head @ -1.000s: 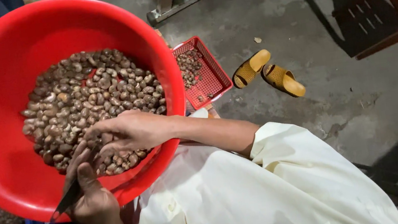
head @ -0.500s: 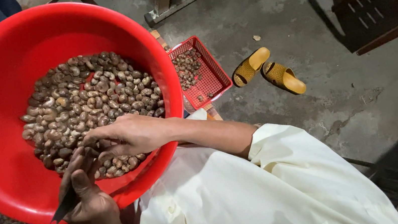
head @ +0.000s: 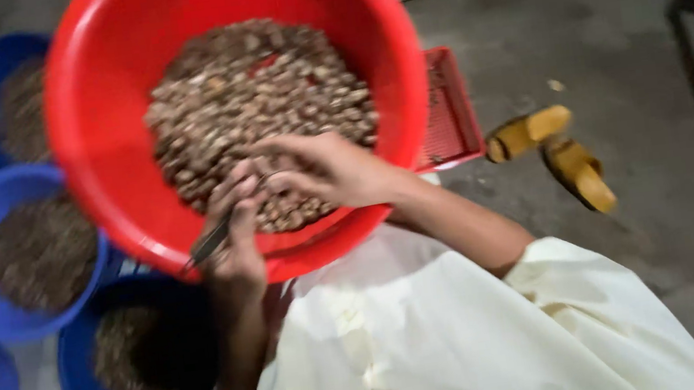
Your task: Using a small hand-held blade to peel or crack nuts in a large red bowl
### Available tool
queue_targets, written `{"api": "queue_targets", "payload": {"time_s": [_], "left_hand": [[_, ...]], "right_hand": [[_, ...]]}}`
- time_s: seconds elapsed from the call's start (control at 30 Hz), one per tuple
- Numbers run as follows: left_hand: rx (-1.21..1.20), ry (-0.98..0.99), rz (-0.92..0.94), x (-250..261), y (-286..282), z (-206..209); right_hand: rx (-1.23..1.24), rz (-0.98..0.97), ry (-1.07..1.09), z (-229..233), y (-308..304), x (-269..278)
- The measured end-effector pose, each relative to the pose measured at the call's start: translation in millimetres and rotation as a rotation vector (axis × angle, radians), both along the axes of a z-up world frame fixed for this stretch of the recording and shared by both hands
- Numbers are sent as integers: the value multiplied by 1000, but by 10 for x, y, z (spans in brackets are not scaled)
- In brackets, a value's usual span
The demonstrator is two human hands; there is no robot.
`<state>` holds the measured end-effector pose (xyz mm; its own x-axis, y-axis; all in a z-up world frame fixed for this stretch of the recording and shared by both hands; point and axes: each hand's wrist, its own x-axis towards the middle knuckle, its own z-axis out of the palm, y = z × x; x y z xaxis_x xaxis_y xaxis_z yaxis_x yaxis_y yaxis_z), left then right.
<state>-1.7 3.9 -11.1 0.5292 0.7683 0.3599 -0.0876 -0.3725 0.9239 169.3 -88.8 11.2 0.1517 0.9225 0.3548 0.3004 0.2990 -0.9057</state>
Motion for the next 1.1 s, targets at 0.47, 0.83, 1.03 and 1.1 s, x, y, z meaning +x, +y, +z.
{"api": "queue_targets", "payload": {"time_s": [0.47, 0.83, 1.03, 1.1], "left_hand": [[-3, -159, -146, 13, -17, 129], [-14, -272, -137, 16, 21, -35], [-25, -353, -193, 48, -38, 70], [-8, -330, -185, 37, -37, 87]], "right_hand": [[-15, -92, -180, -133, 53, 37], [-103, 78, 222, -158, 5, 24], [-111, 163, 461, -85, 16, 65], [-122, 172, 501, -117, 1, 85]]}}
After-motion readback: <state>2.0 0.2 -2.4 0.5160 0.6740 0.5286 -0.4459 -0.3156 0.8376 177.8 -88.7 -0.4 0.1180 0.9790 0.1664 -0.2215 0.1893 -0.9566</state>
